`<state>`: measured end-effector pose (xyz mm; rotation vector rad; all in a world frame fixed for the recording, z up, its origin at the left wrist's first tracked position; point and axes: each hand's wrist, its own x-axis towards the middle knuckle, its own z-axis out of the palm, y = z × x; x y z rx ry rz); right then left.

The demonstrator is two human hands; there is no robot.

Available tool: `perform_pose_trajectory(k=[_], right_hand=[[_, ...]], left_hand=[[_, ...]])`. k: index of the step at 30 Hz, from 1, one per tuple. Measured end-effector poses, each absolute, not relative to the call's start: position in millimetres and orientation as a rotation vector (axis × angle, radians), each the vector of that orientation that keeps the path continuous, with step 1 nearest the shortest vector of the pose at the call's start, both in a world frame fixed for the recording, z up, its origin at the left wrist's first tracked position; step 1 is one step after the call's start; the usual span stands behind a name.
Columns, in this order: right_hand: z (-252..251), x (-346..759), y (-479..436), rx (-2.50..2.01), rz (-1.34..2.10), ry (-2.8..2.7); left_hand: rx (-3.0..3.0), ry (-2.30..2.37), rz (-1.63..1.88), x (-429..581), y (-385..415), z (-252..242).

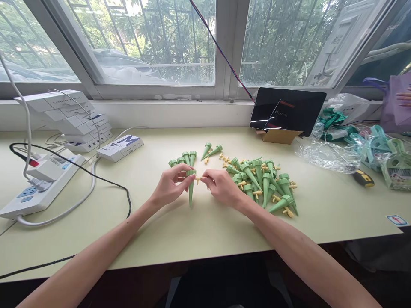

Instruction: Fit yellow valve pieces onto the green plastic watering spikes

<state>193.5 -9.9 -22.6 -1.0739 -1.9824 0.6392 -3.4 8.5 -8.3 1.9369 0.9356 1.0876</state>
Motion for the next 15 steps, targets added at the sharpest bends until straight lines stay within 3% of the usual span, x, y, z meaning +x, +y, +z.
perform_pose_trajectory(k=[15], right_hand=[[-23.3,194.0,-9.9,-1.072,0.623,-1.925]], left_hand=[[1.914,0.898,1.104,-0.2,6.9,-6.2]])
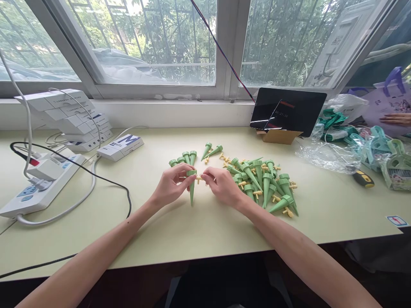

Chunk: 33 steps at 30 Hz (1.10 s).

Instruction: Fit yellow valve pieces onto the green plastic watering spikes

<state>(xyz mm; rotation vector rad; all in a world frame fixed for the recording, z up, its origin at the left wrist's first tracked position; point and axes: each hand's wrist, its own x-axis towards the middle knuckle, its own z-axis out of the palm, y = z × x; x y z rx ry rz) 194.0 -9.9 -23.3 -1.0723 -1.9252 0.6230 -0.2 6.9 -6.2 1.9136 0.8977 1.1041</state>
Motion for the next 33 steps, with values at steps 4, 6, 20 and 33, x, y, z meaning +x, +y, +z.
perform_pose_trajectory(k=[4,6,20,33], right_hand=[[-24.3,193.4,-9.7,-1.025,0.652,-1.889],[-25.1,193.4,-9.1,-1.015,0.657,-1.884],[-24.9,194.6,-9.0,-1.031,0.662,-1.921],[-22.4,194.6,-9.4,-1.102,0.667,-2.004]], left_hand=[[1.899,0.932,1.104,0.5,6.8,-5.2],[1.897,0.953,1.095,0.3,6.8,-4.5],[1.930,0.935,0.969,-6.2,10.1,-10.1],[1.881,0.908,0.972,-5.3,9.8,-11.6]])
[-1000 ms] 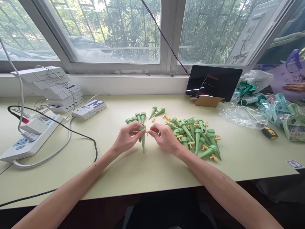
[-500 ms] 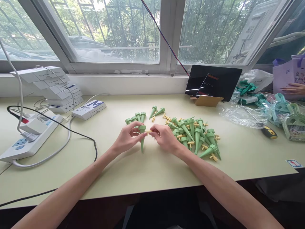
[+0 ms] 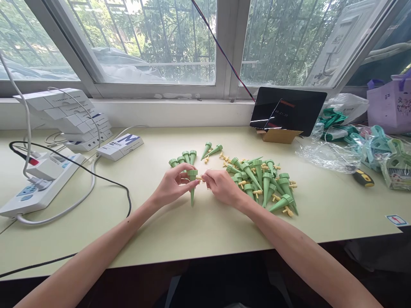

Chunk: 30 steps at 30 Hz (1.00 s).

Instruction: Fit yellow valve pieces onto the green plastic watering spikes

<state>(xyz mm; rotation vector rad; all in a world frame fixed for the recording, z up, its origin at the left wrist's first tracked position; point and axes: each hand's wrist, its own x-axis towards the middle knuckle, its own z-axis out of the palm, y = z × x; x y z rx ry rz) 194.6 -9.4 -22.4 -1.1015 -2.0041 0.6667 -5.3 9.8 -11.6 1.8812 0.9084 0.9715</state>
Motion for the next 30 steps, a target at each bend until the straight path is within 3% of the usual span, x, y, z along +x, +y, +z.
perform_pose_trajectory(k=[9,30], right_hand=[[-24.6,194.3,-7.7,-1.051,0.578,-1.967],[-20.0,195.6,-10.0,-1.049,0.726,-1.931]], left_hand=[[1.834,0.925,0.932,-6.1,11.1,-14.4],[1.818,0.938,0.944,-8.1,13.0,-14.6]])
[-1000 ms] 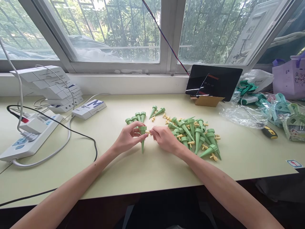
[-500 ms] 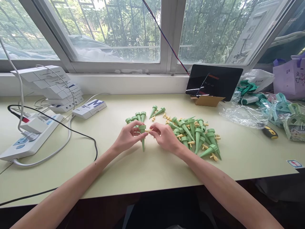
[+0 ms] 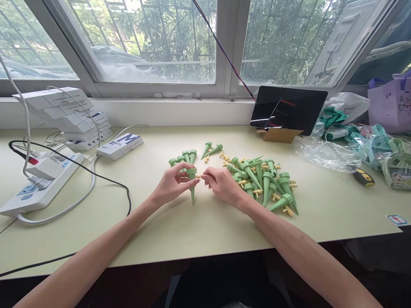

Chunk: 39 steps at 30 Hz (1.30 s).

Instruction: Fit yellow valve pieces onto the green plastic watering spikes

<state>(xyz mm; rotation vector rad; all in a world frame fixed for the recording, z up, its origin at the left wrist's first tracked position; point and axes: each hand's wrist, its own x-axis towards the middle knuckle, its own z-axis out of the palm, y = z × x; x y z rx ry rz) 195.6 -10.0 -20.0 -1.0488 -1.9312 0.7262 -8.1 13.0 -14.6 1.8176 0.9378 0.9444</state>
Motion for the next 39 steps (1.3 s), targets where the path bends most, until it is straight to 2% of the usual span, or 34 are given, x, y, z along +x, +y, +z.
perform_pose_trajectory(k=[10,25,39], right_hand=[[-20.3,195.4,-8.7,-1.038,0.614,-1.929],[-21.5,195.7,-9.7,-1.015,0.738,-1.895],[-21.4,196.2,-11.0,-1.081,0.657,-1.954]], left_hand=[[1.803,0.890,0.934,-6.9,11.6,-14.4],[1.804,0.956,0.931,-7.1,12.1,-14.8],[1.799,0.941,0.928,-6.1,12.5,-15.3]])
